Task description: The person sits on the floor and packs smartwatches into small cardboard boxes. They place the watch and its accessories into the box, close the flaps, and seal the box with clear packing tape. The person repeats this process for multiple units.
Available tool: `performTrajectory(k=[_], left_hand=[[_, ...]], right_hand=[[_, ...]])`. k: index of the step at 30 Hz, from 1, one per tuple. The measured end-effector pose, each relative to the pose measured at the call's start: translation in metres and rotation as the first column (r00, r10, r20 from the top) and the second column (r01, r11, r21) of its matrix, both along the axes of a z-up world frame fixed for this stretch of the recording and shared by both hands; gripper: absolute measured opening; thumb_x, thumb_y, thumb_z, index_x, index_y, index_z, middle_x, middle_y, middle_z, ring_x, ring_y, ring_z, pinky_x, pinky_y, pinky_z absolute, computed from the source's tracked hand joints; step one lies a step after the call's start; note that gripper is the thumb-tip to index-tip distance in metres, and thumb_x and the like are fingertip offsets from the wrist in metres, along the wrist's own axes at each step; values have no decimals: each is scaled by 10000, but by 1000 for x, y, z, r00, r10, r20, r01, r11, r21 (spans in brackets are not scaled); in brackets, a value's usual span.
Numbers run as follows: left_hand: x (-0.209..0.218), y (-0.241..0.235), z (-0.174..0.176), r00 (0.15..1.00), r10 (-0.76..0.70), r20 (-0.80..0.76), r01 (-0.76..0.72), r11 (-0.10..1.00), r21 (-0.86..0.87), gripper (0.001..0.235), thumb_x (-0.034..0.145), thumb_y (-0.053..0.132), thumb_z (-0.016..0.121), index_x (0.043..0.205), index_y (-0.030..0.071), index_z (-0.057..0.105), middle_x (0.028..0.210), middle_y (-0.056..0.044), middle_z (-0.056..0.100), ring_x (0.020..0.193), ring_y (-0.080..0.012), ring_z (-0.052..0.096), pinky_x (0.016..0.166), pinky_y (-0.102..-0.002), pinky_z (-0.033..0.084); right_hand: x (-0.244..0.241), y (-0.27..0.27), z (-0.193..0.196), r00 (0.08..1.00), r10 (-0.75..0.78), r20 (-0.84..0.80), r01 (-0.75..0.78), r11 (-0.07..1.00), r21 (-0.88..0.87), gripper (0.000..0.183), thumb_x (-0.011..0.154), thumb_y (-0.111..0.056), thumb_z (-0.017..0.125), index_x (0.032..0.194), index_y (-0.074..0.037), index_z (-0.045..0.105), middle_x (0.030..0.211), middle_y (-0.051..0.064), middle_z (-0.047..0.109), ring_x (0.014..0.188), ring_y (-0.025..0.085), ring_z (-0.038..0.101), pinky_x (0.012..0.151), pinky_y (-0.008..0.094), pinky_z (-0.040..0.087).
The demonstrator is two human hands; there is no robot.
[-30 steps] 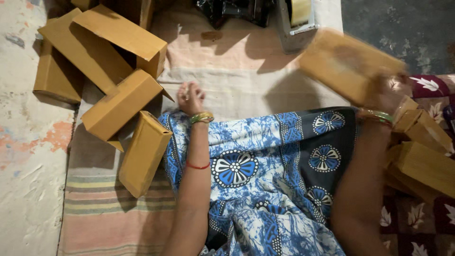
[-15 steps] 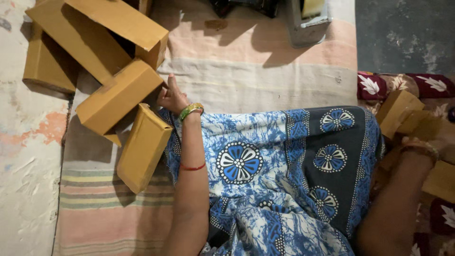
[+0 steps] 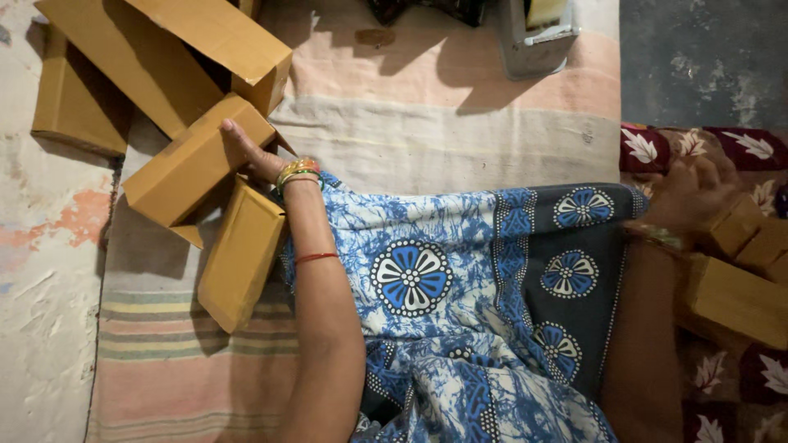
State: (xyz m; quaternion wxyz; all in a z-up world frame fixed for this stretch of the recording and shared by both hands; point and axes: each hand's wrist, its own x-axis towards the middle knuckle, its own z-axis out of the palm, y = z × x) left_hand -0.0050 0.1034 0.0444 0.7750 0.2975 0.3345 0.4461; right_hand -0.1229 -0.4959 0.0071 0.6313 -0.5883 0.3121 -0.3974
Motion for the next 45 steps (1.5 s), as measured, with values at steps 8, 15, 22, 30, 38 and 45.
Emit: performTrajectory(k=[8,15,22,30,38,45], left_hand=[[-22,-41,-11,999,-49,-10,49,957,285,544,756,254,909,1127,-94,716,1224,-337,688,1030,-388,657,947,-552,539],[-59,-140,0,960,-59,-272,267,-82,960,310,789,282,814,1012,104,693,1048,-154,711,1115,-384,576,1104,-565,343],[-61,-180,24,674,-285,-682,527,-461,714,177,874,282,711,790,127,701,604,-4,668,589,-213,661,1151,-664,263],[-43,-169,9,778,-284,-560,467,-335,819,407,1031,311,673,675,117,707,625,-79,673,537,-265,625,1231,-586,317],[-24,-157,24,890,-51,-452,427,-247,870,151,728,284,853,712,173,752,996,-79,726,1032,-274,638,1118,-572,288],[13,-116,16,843,-247,-478,462,-126,878,202,725,58,774,788,250,795,1401,-126,614,1364,-337,470,1194,-488,331]], right_hand=[[-4,95,31,902,428,-59,-415,820,-394,554,1021,118,644,1490,-47,400,1395,135,590,1040,198,748,777,254,661],[-10,123,62,857,489,-161,-508,752,-420,490,1046,62,612,1479,-24,398,1361,160,631,975,170,739,757,251,625],[-9,153,75,844,478,-244,-494,512,-703,403,1027,-116,719,1367,-14,529,1346,181,628,1115,279,679,859,394,583],[29,199,95,798,445,-407,-450,-9,-893,539,963,-256,746,1458,-151,561,1608,117,438,1396,406,462,1184,520,374],[79,260,73,688,494,-532,-572,-83,-816,346,859,-33,708,1195,-112,680,1337,143,600,1164,324,613,945,447,541],[67,287,75,623,693,-363,-668,231,-707,163,849,77,698,981,-17,680,1053,133,657,814,203,724,689,309,608]])
